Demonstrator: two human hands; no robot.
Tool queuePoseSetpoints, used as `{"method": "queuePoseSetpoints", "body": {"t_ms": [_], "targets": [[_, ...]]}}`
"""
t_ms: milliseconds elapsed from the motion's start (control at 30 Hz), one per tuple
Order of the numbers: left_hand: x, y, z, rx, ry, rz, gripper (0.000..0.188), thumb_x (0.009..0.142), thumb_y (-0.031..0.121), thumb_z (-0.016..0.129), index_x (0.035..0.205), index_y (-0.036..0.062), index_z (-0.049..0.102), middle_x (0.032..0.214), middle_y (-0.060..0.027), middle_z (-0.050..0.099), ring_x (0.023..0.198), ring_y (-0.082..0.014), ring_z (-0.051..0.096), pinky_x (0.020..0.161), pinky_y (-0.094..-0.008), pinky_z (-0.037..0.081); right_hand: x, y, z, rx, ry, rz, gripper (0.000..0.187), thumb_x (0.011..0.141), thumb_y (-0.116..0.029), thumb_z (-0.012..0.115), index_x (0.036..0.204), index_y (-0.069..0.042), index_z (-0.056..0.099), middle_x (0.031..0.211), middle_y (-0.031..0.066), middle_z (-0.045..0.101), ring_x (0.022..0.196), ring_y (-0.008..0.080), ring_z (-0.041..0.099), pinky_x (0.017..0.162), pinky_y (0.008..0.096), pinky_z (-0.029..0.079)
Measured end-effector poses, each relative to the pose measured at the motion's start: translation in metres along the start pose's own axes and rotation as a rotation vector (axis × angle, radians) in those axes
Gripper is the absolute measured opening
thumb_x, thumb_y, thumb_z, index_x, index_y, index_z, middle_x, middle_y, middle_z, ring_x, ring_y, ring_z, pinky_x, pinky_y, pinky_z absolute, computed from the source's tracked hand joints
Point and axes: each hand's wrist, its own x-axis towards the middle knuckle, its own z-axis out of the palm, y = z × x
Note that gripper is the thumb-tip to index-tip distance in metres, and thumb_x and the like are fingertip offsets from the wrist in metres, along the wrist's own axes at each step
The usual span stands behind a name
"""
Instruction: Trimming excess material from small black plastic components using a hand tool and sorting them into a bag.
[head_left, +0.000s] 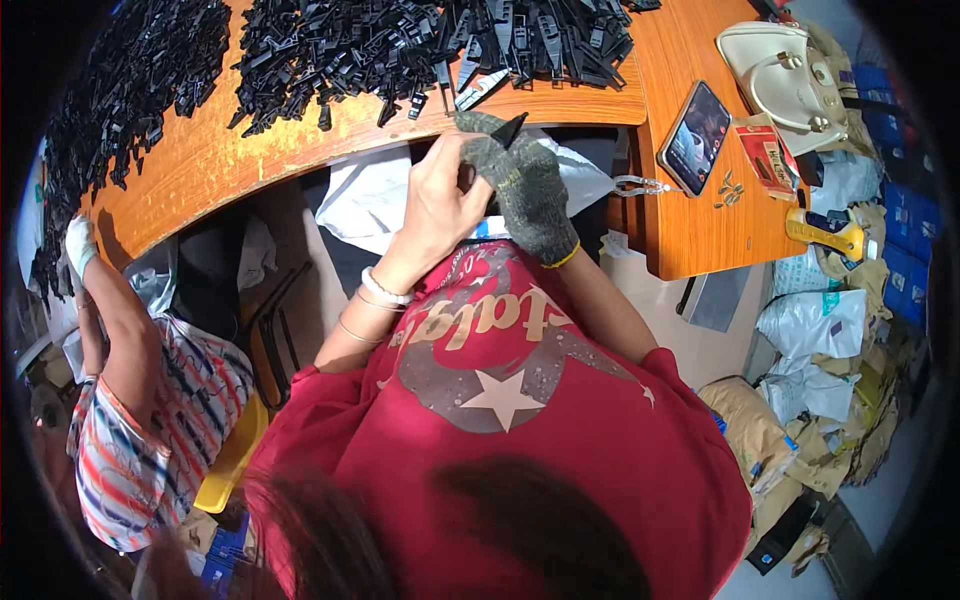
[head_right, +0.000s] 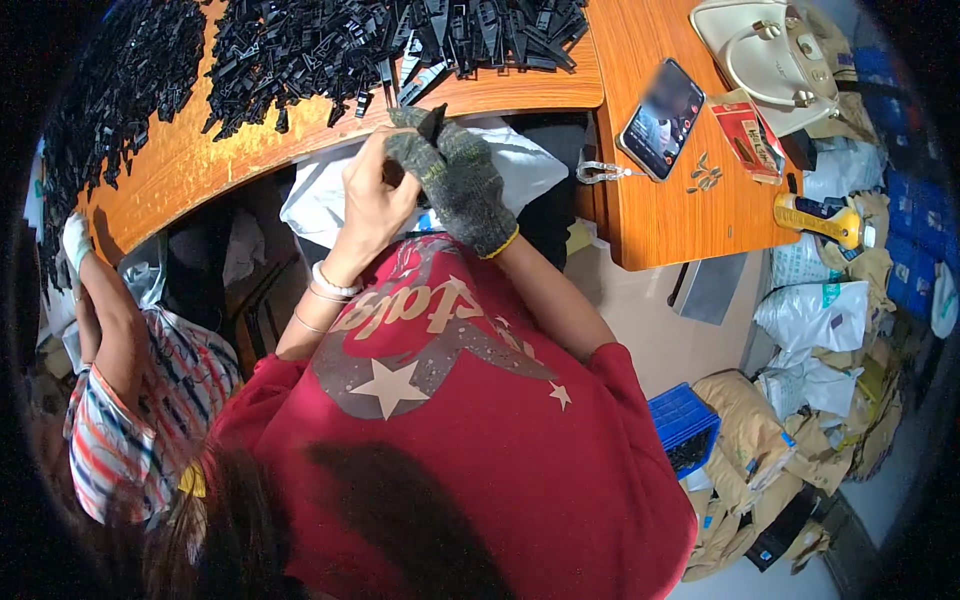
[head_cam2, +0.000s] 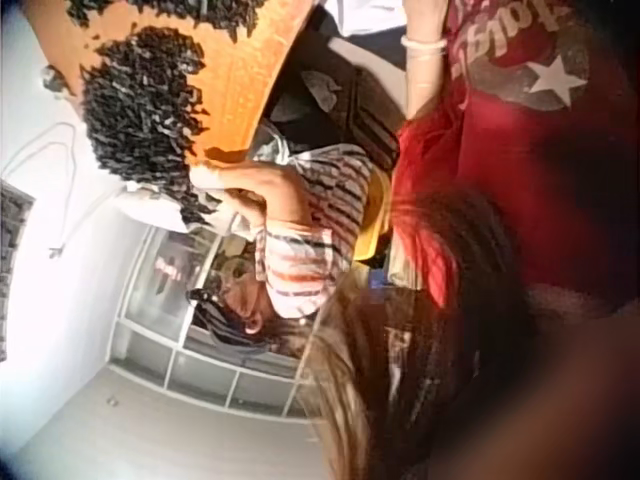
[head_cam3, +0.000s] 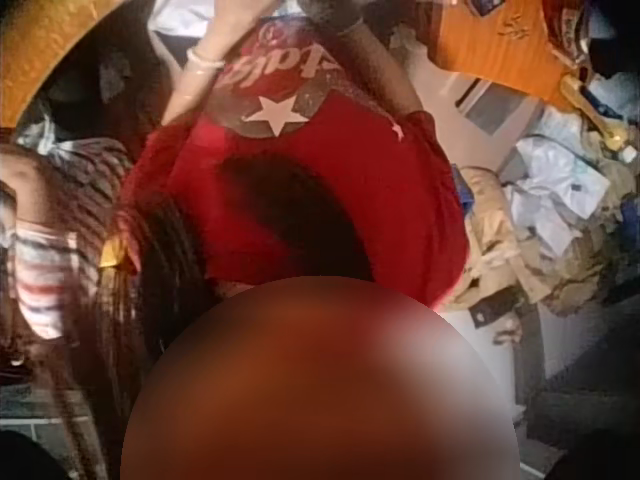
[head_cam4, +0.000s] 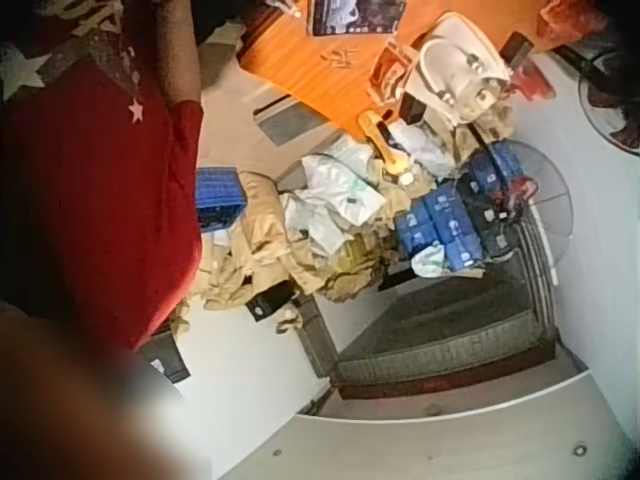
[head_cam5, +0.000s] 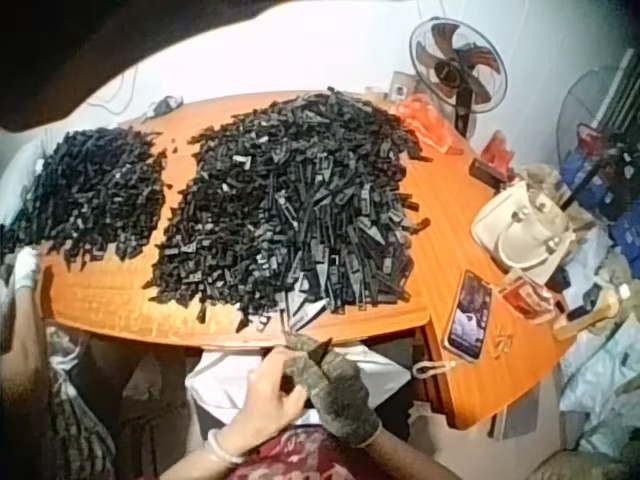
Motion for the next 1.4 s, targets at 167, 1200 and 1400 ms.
{"method": "queuePoseSetpoints", "body": {"t_ms": [167, 1200, 1400], "targets": [[-0.001, 0.004, -0.010, 0.039, -0.131, -0.106, 0.021, 0.077, 0.001, 0.066, 0.096, -0.0042, 0.059, 0.076, -0.0110, 0.055, 0.056, -0.0174, 0.052, 0.053, -0.0286, 0.044, -0.005, 0.006, -0.001, 0.023, 0.024, 0.041, 0.028, 0.082, -0.008, 0.057, 0.109, -0.004, 0.061, 0.113, 0.0198, 0.061, 0.092, 0.0350, 0.062, 0.080, 0.0429, 0.050], [-0.020, -0.016, -0.024, 0.106, -0.134, -0.223, 0.013, 0.079, 0.003, 0.061, 0.078, -0.0056, 0.051, 0.072, -0.0168, 0.053, 0.061, -0.0337, 0.056, 0.056, -0.0373, 0.044, -0.003, 0.000, 0.008, 0.323, -0.081, 0.280, 0.037, 0.090, -0.016, 0.059, 0.122, 0.001, 0.056, 0.099, 0.0141, 0.067, 0.081, 0.0172, 0.065, 0.073, 0.0296, 0.051], [-0.021, -0.018, -0.022, 0.093, -0.124, -0.220, 0.012, 0.078, 0.003, 0.062, 0.079, -0.0052, 0.053, 0.073, -0.0167, 0.055, 0.064, -0.0342, 0.058, 0.058, -0.0377, 0.045, -0.008, 0.013, 0.013, 0.153, -0.060, 0.058, 0.037, 0.090, -0.016, 0.060, 0.123, 0.000, 0.056, 0.095, 0.0112, 0.067, 0.078, 0.0127, 0.062, 0.070, 0.0277, 0.051]]}}
